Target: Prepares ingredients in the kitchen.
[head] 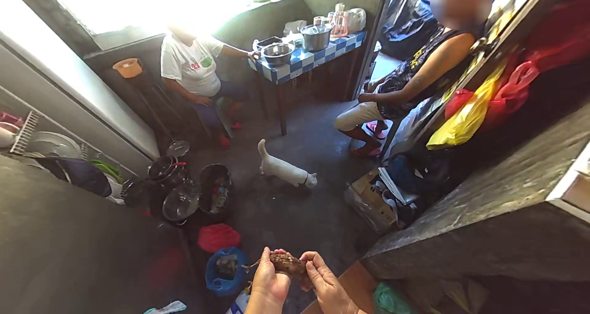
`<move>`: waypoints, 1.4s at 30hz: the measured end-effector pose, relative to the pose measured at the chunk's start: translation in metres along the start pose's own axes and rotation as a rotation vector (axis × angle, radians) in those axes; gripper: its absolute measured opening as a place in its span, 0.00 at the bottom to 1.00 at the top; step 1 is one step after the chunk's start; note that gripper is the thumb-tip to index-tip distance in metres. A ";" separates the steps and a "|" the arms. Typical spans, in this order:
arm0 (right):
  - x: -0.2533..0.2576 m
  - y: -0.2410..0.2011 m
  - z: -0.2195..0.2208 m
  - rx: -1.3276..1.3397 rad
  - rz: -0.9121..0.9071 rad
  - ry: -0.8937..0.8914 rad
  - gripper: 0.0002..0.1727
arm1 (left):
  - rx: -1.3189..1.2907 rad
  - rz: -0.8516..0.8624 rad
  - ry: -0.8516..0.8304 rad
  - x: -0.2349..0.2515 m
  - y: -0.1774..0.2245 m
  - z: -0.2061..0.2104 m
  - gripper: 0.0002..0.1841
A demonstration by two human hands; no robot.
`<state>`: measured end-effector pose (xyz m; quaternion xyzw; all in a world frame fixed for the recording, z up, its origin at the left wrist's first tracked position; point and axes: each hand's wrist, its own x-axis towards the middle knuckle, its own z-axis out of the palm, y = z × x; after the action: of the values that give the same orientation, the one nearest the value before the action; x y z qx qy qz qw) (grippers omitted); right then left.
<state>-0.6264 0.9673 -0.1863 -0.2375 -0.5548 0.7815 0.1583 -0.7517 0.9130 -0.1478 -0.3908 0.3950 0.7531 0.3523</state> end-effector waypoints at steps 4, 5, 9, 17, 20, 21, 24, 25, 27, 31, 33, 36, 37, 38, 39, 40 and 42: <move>0.001 -0.002 -0.010 0.125 0.046 0.040 0.13 | -0.033 -0.013 -0.027 0.002 -0.008 0.010 0.17; 0.001 -0.002 -0.013 0.182 0.101 0.060 0.13 | -0.036 0.001 -0.038 0.002 -0.010 0.012 0.17; 0.005 0.000 -0.027 0.280 0.278 0.090 0.14 | -0.001 0.110 -0.060 0.003 -0.021 0.020 0.18; 0.011 -0.003 -0.034 -0.216 0.031 0.074 0.24 | 0.155 0.281 -0.121 -0.003 -0.041 0.028 0.14; 0.009 -0.004 -0.026 -0.117 0.083 0.146 0.19 | 0.118 0.216 -0.140 -0.007 -0.040 0.032 0.17; 0.007 -0.005 -0.024 -0.059 0.107 0.163 0.19 | 0.105 0.196 -0.144 -0.007 -0.040 0.032 0.17; 0.002 -0.002 -0.018 0.104 0.174 0.199 0.21 | 0.082 0.174 -0.156 -0.007 -0.043 0.030 0.17; 0.001 0.000 -0.017 0.148 0.189 0.212 0.21 | 0.072 0.171 -0.159 -0.006 -0.044 0.030 0.17; 0.001 0.005 -0.017 0.231 0.200 0.230 0.21 | 0.045 0.155 -0.152 -0.005 -0.046 0.030 0.17; 0.000 0.014 -0.017 0.533 0.260 0.255 0.19 | -0.003 0.122 -0.149 0.000 -0.048 0.027 0.18; 0.000 0.012 -0.018 0.619 0.320 0.290 0.18 | 0.014 0.119 -0.153 0.002 -0.049 0.026 0.18; 0.000 0.011 -0.031 0.525 0.338 0.287 0.17 | 0.050 0.134 -0.132 0.003 -0.047 0.027 0.17; 0.000 0.009 -0.035 0.465 0.326 0.256 0.19 | 0.057 0.136 -0.129 0.004 -0.047 0.028 0.17; 0.000 0.008 -0.039 0.403 0.309 0.214 0.24 | 0.063 0.136 -0.128 0.003 -0.046 0.029 0.17; -0.001 0.007 -0.041 0.353 0.294 0.170 0.29 | 0.067 0.130 -0.133 0.003 -0.047 0.029 0.18; -0.001 0.006 -0.042 0.337 0.285 0.140 0.31 | 0.071 0.123 -0.140 0.003 -0.047 0.029 0.19; 0.001 0.006 -0.040 0.397 0.286 0.126 0.28 | 0.080 0.113 -0.154 0.003 -0.050 0.030 0.20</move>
<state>-0.6051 0.9976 -0.2031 -0.3263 -0.3402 0.8732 0.1240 -0.7201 0.9616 -0.1546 -0.2946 0.4179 0.7832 0.3540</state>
